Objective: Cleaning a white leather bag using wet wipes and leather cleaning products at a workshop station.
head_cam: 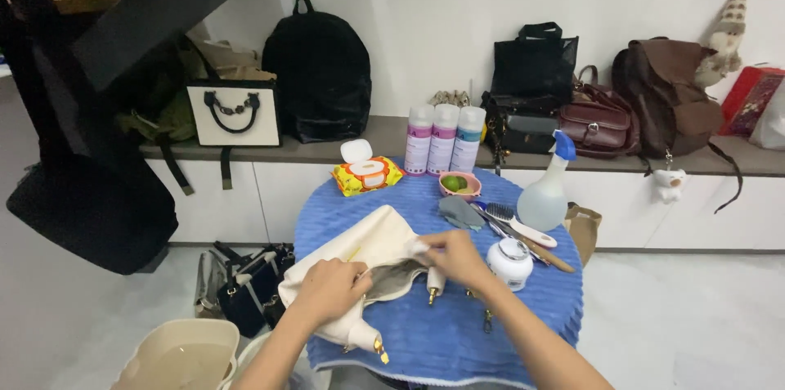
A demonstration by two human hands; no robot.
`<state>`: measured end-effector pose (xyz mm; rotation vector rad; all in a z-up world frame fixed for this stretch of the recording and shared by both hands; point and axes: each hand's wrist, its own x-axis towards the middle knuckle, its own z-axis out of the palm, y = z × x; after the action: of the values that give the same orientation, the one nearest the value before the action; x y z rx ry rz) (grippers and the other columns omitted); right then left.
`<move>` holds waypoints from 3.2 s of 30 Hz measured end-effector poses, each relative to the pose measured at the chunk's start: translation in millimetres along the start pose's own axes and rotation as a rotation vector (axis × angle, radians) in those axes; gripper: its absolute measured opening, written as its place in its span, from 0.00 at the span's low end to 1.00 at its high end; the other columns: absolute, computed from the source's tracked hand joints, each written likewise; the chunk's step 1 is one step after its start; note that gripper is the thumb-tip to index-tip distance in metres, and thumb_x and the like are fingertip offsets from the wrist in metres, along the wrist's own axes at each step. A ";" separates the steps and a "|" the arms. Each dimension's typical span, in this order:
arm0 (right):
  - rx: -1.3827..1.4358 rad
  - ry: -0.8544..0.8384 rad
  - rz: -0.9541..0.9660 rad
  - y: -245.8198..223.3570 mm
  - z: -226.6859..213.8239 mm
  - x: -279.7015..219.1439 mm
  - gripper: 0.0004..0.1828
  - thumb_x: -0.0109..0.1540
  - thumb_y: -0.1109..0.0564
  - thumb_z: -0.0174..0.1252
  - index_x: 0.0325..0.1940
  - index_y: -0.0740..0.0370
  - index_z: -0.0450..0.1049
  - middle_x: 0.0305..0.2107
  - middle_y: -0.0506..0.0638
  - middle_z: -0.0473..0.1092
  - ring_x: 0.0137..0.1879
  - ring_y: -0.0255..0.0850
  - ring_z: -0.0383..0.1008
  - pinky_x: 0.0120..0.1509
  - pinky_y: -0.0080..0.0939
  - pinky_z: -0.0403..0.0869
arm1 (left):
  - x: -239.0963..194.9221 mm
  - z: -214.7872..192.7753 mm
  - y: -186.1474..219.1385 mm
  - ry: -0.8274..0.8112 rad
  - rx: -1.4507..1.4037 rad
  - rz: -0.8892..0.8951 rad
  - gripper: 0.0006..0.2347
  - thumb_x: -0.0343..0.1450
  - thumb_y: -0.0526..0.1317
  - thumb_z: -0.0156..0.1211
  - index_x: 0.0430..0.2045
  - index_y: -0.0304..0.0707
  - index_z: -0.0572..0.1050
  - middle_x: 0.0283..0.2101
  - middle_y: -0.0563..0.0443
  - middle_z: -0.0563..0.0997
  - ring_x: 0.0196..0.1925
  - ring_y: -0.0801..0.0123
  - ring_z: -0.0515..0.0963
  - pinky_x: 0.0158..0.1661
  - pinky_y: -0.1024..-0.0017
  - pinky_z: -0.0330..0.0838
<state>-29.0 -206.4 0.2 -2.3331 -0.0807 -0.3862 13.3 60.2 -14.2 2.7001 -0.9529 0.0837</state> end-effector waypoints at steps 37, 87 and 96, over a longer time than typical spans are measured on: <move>0.793 -0.149 0.451 -46.0 115.3 -65.1 0.22 0.71 0.50 0.52 0.23 0.53 0.59 0.15 0.42 0.51 0.17 0.30 0.49 0.19 0.31 0.44 | -62.5 18.8 1.0 0.095 -0.318 -0.148 0.17 0.69 0.47 0.47 0.45 0.73 0.83 0.39 0.70 0.88 0.40 0.66 0.84 0.39 0.66 0.70; 1.052 -0.296 0.660 56.6 36.8 -48.1 0.10 0.66 0.58 0.63 0.40 0.64 0.68 0.27 0.53 0.69 0.17 0.24 0.49 0.11 0.21 0.42 | -44.1 49.0 17.6 0.626 -0.096 0.257 0.06 0.69 0.41 0.61 0.21 0.50 0.81 0.15 0.56 0.79 0.16 0.56 0.75 0.18 0.60 0.64; 0.401 0.030 0.142 -12.2 60.2 -67.7 0.12 0.55 0.64 0.70 0.43 0.68 0.81 0.31 0.59 0.80 0.30 0.44 0.83 0.32 0.38 0.82 | -25.7 -10.7 40.6 0.447 -0.423 0.015 0.09 0.72 0.45 0.61 0.38 0.48 0.86 0.37 0.53 0.88 0.41 0.57 0.87 0.42 0.64 0.83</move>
<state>-80.4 -151.8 -52.1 -1.9236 0.0217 -0.3019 -31.6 48.5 2.0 2.1577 -0.7505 0.4189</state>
